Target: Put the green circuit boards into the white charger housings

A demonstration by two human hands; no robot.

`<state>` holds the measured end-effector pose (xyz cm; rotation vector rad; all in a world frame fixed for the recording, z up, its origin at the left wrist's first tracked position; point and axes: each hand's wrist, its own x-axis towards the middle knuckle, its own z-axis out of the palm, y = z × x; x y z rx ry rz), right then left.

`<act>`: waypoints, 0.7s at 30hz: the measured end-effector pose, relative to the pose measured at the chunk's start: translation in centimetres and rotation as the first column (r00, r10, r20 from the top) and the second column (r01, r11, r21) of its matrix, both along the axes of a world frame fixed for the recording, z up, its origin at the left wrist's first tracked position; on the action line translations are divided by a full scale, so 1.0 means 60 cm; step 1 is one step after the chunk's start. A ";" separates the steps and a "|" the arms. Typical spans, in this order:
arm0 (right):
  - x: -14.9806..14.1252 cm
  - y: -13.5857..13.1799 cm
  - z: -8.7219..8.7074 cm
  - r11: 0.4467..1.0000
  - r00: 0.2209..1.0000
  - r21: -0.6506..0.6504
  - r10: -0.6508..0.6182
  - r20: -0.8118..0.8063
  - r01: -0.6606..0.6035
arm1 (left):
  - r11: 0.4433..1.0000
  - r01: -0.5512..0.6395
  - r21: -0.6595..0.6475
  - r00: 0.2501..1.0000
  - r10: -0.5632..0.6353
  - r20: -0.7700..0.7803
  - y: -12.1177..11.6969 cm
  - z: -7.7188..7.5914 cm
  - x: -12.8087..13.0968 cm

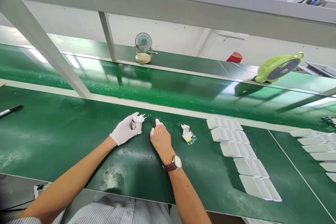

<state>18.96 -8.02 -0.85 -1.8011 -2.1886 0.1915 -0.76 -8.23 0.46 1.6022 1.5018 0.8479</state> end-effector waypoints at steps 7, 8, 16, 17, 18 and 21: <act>0.013 -0.009 0.037 0.873 0.859 0.471 0.143 -0.492 0.124 | 0.971 -0.211 0.113 0.974 0.219 -0.065 0.012 0.072 -0.061; 0.007 -0.015 0.043 0.838 0.827 0.536 0.227 -0.514 0.103 | 0.954 -0.267 0.137 0.960 0.275 -0.048 0.003 0.087 -0.060; -0.049 -0.061 0.035 0.634 0.676 0.651 0.695 -0.244 -0.417 | 0.998 -0.055 -0.010 0.946 0.056 0.319 -0.085 0.075 -0.020; -0.049 -0.059 0.031 0.622 0.685 0.661 0.695 -0.219 -0.420 | 0.991 -0.132 0.001 0.947 0.126 0.296 -0.080 0.067 -0.043; -0.047 -0.056 0.029 0.611 0.693 0.674 0.692 -0.201 -0.415 | 0.971 -0.239 0.022 0.945 0.227 0.235 -0.073 0.061 -0.075; -0.040 -0.046 0.031 0.588 0.715 0.717 0.676 -0.181 -0.375 | 0.793 -0.586 0.166 0.785 0.606 -0.126 -0.052 0.057 -0.207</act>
